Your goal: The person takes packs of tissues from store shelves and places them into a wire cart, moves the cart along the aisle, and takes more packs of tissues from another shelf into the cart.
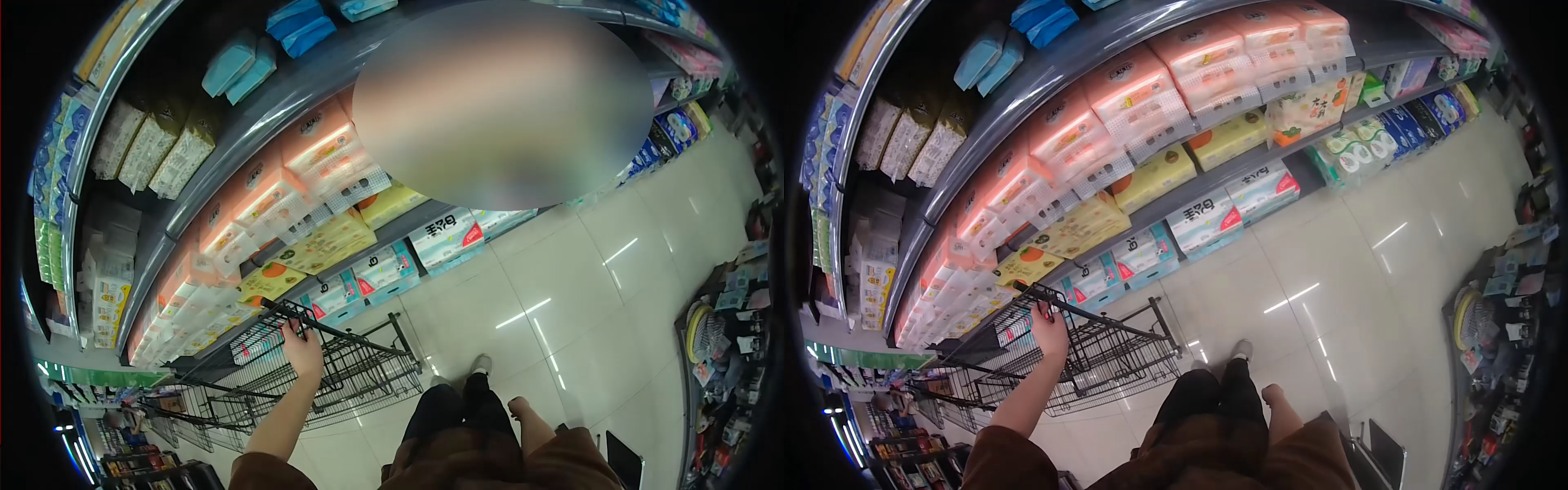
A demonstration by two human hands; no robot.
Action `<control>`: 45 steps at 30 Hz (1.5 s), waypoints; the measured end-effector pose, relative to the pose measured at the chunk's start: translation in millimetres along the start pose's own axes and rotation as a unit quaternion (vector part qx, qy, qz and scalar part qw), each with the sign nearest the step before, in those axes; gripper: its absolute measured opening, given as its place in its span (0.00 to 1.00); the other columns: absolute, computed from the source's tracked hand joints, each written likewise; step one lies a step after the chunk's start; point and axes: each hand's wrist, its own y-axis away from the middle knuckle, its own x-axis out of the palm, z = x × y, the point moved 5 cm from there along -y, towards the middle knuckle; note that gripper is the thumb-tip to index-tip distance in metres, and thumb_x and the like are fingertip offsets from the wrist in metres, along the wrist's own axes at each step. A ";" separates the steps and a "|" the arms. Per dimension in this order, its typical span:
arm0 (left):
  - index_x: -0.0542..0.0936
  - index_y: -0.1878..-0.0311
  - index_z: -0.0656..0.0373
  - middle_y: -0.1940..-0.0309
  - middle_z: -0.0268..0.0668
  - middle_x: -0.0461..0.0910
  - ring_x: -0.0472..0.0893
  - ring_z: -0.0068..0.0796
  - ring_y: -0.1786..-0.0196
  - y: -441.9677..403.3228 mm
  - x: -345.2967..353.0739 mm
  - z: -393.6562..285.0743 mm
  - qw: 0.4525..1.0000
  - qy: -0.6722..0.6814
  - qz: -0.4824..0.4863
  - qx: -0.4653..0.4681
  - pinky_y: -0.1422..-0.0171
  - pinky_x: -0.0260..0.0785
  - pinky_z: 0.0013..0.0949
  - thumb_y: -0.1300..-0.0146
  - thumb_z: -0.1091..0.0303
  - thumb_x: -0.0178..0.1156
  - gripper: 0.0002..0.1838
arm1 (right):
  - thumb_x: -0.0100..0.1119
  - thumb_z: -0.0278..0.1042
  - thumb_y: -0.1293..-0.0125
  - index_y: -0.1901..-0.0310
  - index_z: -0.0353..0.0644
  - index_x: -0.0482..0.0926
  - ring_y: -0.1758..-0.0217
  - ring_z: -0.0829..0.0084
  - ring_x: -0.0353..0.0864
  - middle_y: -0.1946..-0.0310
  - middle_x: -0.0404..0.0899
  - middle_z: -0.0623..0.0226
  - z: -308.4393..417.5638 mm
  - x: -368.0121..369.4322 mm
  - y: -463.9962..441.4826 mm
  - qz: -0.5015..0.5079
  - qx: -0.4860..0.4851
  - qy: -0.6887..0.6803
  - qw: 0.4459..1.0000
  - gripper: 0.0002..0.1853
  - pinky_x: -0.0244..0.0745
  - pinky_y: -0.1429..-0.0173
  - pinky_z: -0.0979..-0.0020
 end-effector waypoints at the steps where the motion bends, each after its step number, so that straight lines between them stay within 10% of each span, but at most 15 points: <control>1: 0.72 0.36 0.70 0.45 0.54 0.84 0.87 0.48 0.55 -0.1 -1.3 -1.3 1.000 -0.012 0.005 -0.004 0.52 0.79 0.43 0.37 0.77 0.59 0.24 | 0.53 0.35 0.35 0.53 0.36 0.86 0.64 0.56 0.88 0.65 0.87 0.50 4.2 0.7 2.1 -0.006 -0.023 -0.027 0.999 0.16 0.84 0.57 0.55; 8: 0.72 0.40 0.68 0.45 0.55 0.82 0.85 0.51 0.52 -6.9 3.9 6.9 0.998 -0.056 0.034 0.002 0.50 0.77 0.42 0.38 0.76 0.59 0.22 | 0.55 0.39 0.32 0.42 0.41 0.81 0.68 0.65 0.84 0.63 0.83 0.60 81.3 -53.0 -4.1 -0.054 -0.140 -0.099 0.984 0.20 0.79 0.67 0.62; 9: 0.72 0.40 0.67 0.47 0.56 0.81 0.84 0.54 0.52 1.0 2.8 -23.8 0.984 0.165 0.056 -0.031 0.48 0.76 0.46 0.38 0.75 0.59 0.22 | 0.55 0.40 0.31 0.41 0.41 0.80 0.68 0.66 0.84 0.61 0.83 0.61 109.9 -56.4 -2.6 -0.039 -0.161 -0.084 0.983 0.21 0.79 0.66 0.63; 11: 0.71 0.38 0.65 0.54 0.56 0.82 0.83 0.58 0.52 -1.5 6.0 6.1 0.985 0.040 0.090 -0.141 0.46 0.75 0.52 0.37 0.71 0.59 0.24 | 0.54 0.38 0.30 0.37 0.43 0.76 0.66 0.67 0.83 0.59 0.83 0.63 148.6 -85.3 30.2 0.003 -0.193 -0.144 0.970 0.21 0.78 0.64 0.65; 15: 0.70 0.36 0.65 0.50 0.54 0.84 0.84 0.59 0.51 0.4 -4.5 -6.0 0.999 -0.023 0.012 -0.040 0.48 0.77 0.55 0.37 0.72 0.59 0.25 | 0.55 0.41 0.26 0.39 0.42 0.76 0.66 0.66 0.85 0.59 0.83 0.61 200.7 -121.0 39.7 -0.009 -0.239 -0.130 0.962 0.19 0.79 0.66 0.65; 26: 0.71 0.36 0.60 0.52 0.53 0.85 0.85 0.56 0.52 -5.7 -13.8 -20.7 0.986 -0.003 0.031 -0.164 0.49 0.79 0.49 0.35 0.64 0.62 0.26 | 0.50 0.33 0.32 0.47 0.36 0.77 0.69 0.57 0.85 0.61 0.81 0.52 197.8 -201.0 -122.4 0.056 -0.118 -0.012 0.991 0.16 0.78 0.74 0.61; 33: 0.69 0.29 0.60 0.36 0.48 0.80 0.85 0.47 0.44 -14.2 13.0 12.1 0.986 0.027 0.119 -0.114 0.44 0.80 0.49 0.41 0.58 0.70 0.39 | 0.53 0.37 0.26 0.38 0.41 0.75 0.62 0.64 0.86 0.55 0.83 0.59 397.2 -315.0 3.8 0.049 -0.342 -0.026 0.938 0.19 0.80 0.64 0.62; 35: 0.69 0.27 0.61 0.35 0.46 0.80 0.82 0.42 0.37 -38.5 0.1 -37.9 0.929 0.079 0.224 -0.282 0.38 0.77 0.48 0.38 0.61 0.71 0.38 | 0.54 0.36 0.27 0.36 0.41 0.75 0.59 0.65 0.86 0.50 0.85 0.59 417.3 -353.9 77.9 0.071 -0.370 -0.115 0.919 0.21 0.80 0.60 0.67; 38: 0.76 0.34 0.65 0.38 0.49 0.82 0.79 0.48 0.33 -82.9 50.1 68.6 0.976 -0.016 0.159 -0.150 0.29 0.69 0.41 0.41 0.46 0.71 0.39 | 0.57 0.38 0.28 0.38 0.39 0.78 0.60 0.65 0.86 0.54 0.86 0.59 393.2 -416.8 99.1 -0.012 -0.350 -0.133 0.927 0.20 0.82 0.61 0.65; 40: 0.81 0.40 0.64 0.53 0.50 0.88 0.88 0.47 0.52 -82.8 45.6 39.4 0.958 -0.203 0.131 -0.156 0.45 0.79 0.45 0.39 0.51 0.69 0.31 | 0.58 0.38 0.28 0.40 0.38 0.80 0.62 0.64 0.87 0.57 0.87 0.59 360.4 -465.1 75.3 -0.089 -0.323 -0.067 0.940 0.20 0.83 0.61 0.64; 43: 0.85 0.59 0.63 0.75 0.42 0.84 0.86 0.36 0.75 -51.0 48.3 22.3 0.943 0.001 0.077 -0.323 0.71 0.79 0.42 0.35 0.51 0.66 0.21 | 0.58 0.37 0.30 0.41 0.35 0.81 0.61 0.65 0.87 0.58 0.87 0.54 248.3 -519.6 -56.3 -0.164 -0.281 -0.065 0.943 0.21 0.84 0.61 0.63; 45: 0.84 0.64 0.63 0.79 0.37 0.81 0.85 0.34 0.76 -38.0 51.0 7.3 0.940 -0.061 0.049 -0.333 0.73 0.79 0.41 0.32 0.47 0.65 0.24 | 0.54 0.47 0.27 0.42 0.38 0.83 0.52 0.58 0.88 0.53 0.88 0.57 176.6 -539.7 -123.5 -0.161 -0.303 0.361 0.867 0.23 0.83 0.49 0.55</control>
